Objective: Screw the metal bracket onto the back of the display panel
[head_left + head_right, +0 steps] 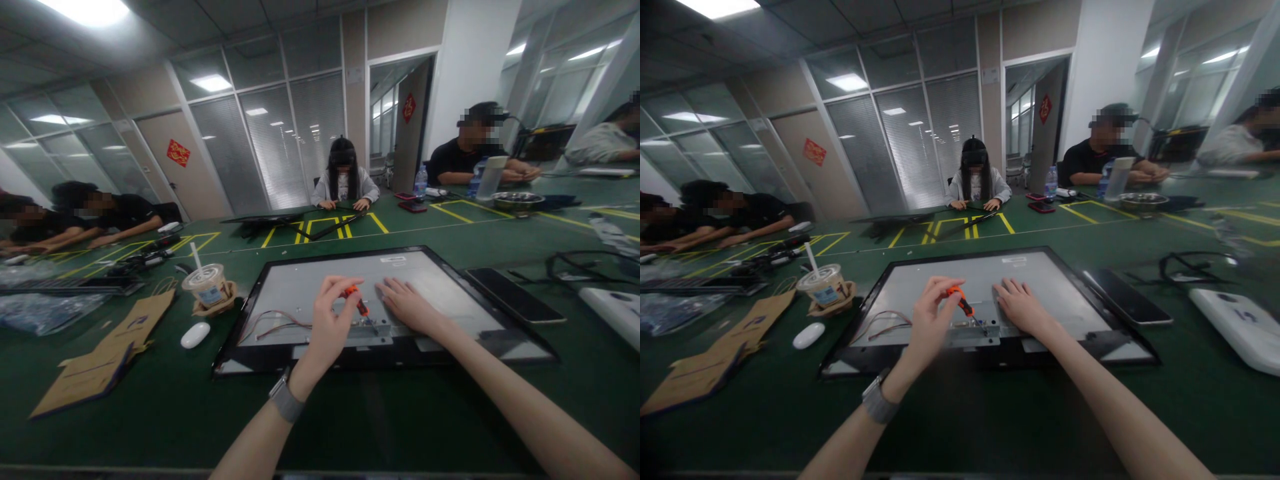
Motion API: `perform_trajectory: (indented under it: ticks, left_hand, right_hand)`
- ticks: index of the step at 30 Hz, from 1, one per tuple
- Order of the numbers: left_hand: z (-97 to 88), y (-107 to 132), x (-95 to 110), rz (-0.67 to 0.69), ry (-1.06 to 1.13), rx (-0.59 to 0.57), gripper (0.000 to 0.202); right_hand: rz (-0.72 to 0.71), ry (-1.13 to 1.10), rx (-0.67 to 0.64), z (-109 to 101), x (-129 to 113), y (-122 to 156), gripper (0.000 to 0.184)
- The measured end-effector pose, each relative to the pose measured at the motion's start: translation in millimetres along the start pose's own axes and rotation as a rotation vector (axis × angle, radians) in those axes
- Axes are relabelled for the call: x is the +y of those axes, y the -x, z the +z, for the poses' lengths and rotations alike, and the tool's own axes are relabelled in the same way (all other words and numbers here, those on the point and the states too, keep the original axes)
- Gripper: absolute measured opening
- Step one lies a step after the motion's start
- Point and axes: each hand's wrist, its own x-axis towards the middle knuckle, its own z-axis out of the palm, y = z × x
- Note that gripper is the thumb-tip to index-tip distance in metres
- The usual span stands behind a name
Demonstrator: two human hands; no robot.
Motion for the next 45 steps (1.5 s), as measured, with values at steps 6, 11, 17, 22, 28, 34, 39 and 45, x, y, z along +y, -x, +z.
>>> perform_trajectory:
  ticks: [6, 11, 17, 22, 28, 34, 39, 45]
  left_hand:
    - [-1.7, 0, 2, -0.063, 0.094, -0.024, 0.03]
    - [-3.0, 0, 4, -0.074, 0.108, -0.041, 0.029]
    - [-1.3, 1, 1, -0.006, 0.007, 0.001, 0.032]
    - [0.2, 1, 0, 0.072, -0.084, 0.028, 0.023]
    - [-0.7, 6, 5, 0.129, -0.17, 0.015, 0.026]
    - [1.0, 10, 3, 0.25, -0.266, -0.042, 0.039]
    - [1.0, 10, 0, 0.322, -0.317, -0.028, 0.032]
    - [-4.1, 12, -1, 0.349, -0.34, -0.083, 0.032]
  right_hand:
    - [-0.018, 0.001, 0.015, -1, 1, 1, 0.048]
    - [-0.026, 0.016, 0.025, -1, 1, 1, 0.048]
    - [-0.026, 0.009, 0.027, 1, 2, 1, 0.048]
    - [-0.016, 0.031, -0.002, -1, 0, 0, 0.048]
    - [-0.002, 0.022, -0.007, -1, -1, 0, 0.049]
    - [-0.027, 0.042, -0.009, -4, -2, 0, 0.049]
    - [-0.014, 0.03, -0.031, -6, -3, 1, 0.049]
    - [-0.016, 0.042, -0.04, -7, -3, 0, 0.05]
